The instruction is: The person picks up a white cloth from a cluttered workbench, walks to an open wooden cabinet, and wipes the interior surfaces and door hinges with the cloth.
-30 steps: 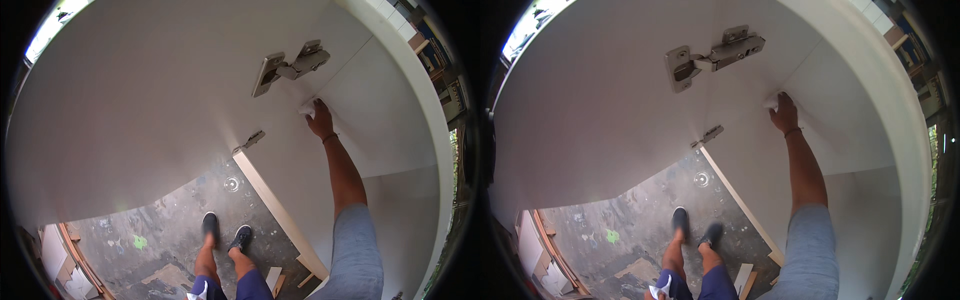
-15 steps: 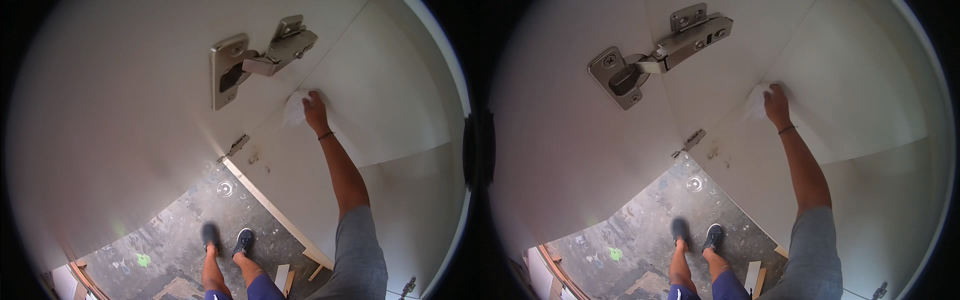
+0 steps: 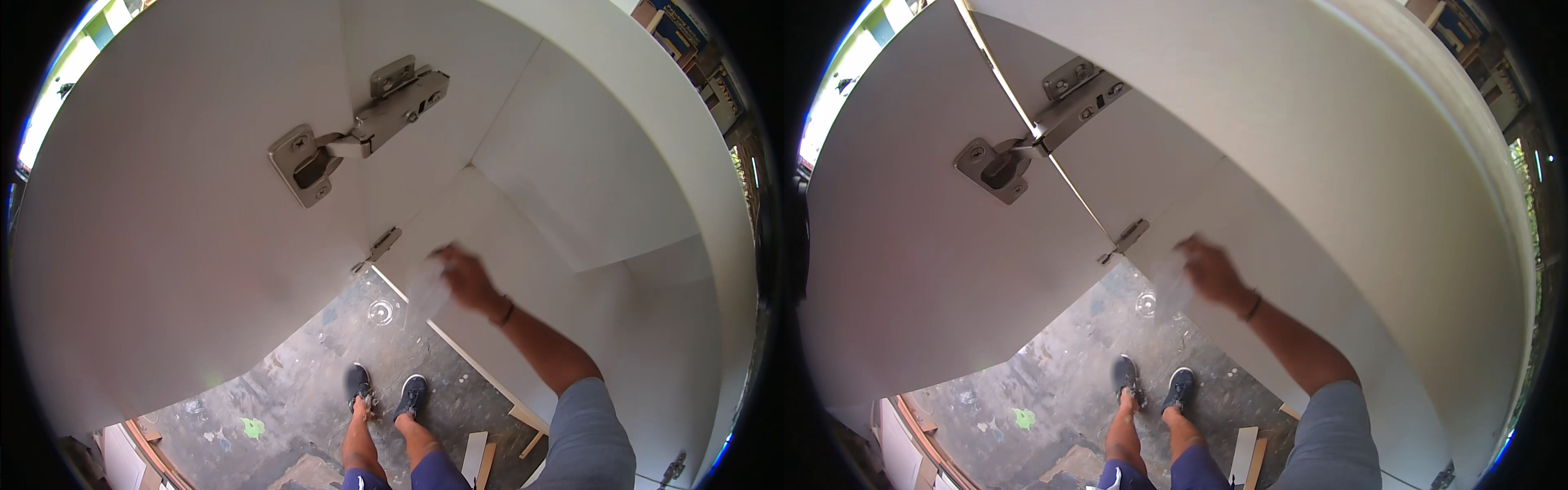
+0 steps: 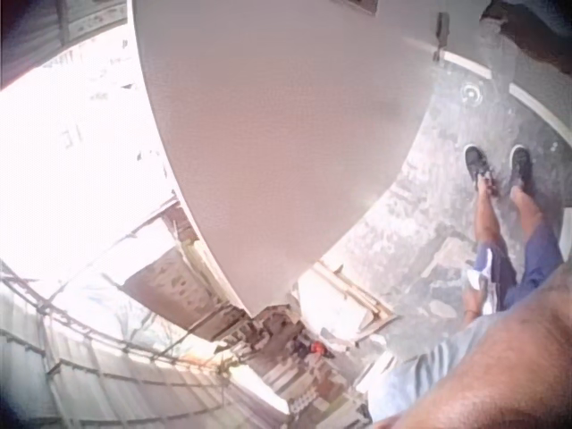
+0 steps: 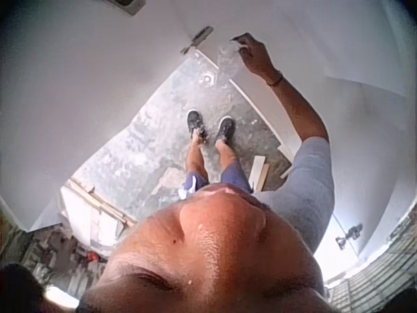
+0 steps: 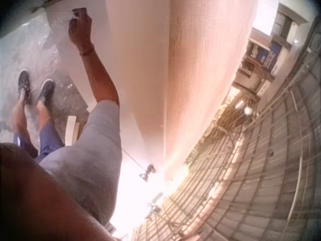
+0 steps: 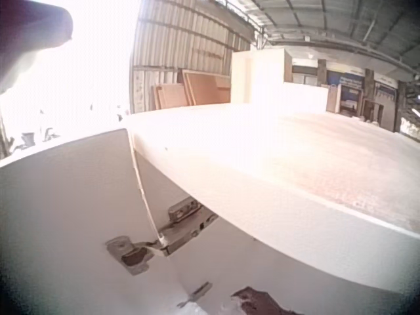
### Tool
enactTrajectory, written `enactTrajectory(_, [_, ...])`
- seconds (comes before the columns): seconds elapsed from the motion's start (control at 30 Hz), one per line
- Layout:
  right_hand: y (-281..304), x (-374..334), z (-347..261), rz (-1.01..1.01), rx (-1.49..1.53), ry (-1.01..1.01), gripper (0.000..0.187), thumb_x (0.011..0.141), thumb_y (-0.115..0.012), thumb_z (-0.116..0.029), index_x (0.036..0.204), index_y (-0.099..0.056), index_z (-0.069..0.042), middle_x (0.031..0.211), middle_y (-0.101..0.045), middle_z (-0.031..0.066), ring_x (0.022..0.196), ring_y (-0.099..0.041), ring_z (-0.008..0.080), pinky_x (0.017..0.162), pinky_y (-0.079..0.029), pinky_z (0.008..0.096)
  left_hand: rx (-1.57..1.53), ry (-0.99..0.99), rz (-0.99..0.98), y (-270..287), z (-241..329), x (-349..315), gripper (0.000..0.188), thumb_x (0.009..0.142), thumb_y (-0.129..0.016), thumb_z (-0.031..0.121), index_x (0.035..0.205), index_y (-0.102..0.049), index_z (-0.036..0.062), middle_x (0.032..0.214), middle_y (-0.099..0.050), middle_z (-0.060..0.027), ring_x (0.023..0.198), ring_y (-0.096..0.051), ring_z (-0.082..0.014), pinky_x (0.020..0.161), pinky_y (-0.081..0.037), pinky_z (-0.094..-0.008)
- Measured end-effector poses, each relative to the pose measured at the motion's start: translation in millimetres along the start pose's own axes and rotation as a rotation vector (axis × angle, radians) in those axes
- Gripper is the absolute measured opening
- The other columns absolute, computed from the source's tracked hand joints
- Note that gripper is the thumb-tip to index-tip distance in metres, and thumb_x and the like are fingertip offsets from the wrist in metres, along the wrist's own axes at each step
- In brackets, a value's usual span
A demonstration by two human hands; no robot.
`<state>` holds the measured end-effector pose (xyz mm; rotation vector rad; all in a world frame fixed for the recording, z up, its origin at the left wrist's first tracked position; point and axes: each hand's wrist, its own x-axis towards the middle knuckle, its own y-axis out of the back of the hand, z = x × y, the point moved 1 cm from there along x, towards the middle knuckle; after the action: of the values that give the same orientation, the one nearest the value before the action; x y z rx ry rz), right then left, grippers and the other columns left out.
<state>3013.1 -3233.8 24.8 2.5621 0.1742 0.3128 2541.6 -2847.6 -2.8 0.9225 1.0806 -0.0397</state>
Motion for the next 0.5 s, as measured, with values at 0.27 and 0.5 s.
enactTrajectory(0.27, [-60.5, 60.2, 74.7, 0.529, -0.789, -0.029, 0.029, 0.077, -0.053, -0.007, 0.104, -0.049, 0.003, 0.119, -0.045, 0.0223, 0.112, -0.041, 0.0376, 0.096, -0.029, 0.0531, 0.038, -0.011, -0.015, 1.5, -4.3, 1.0, 0.077, 0.077, -0.05, 0.058, 0.13, -0.035, 0.0041, 0.117, -0.048, -0.0308, 0.109, -0.046, -0.045, 0.088, -0.039, -0.0469])
enactTrajectory(0.5, [-95.5, -62.6, -43.5, -0.454, 0.011, 0.089, 0.013, 0.08, -0.054, -0.003, 0.092, -0.058, -0.008, 0.098, -0.061, 0.0087, 0.102, -0.056, 0.0222, 0.091, -0.04, 0.0416, 0.079, 0.023, -0.133, 18.8, 23.1, 10.8, 0.071, 0.077, -0.051, 0.056, 0.122, -0.046, 0.0011, 0.109, -0.054, -0.0295, 0.104, -0.051, -0.044, 0.085, -0.042, -0.0456])
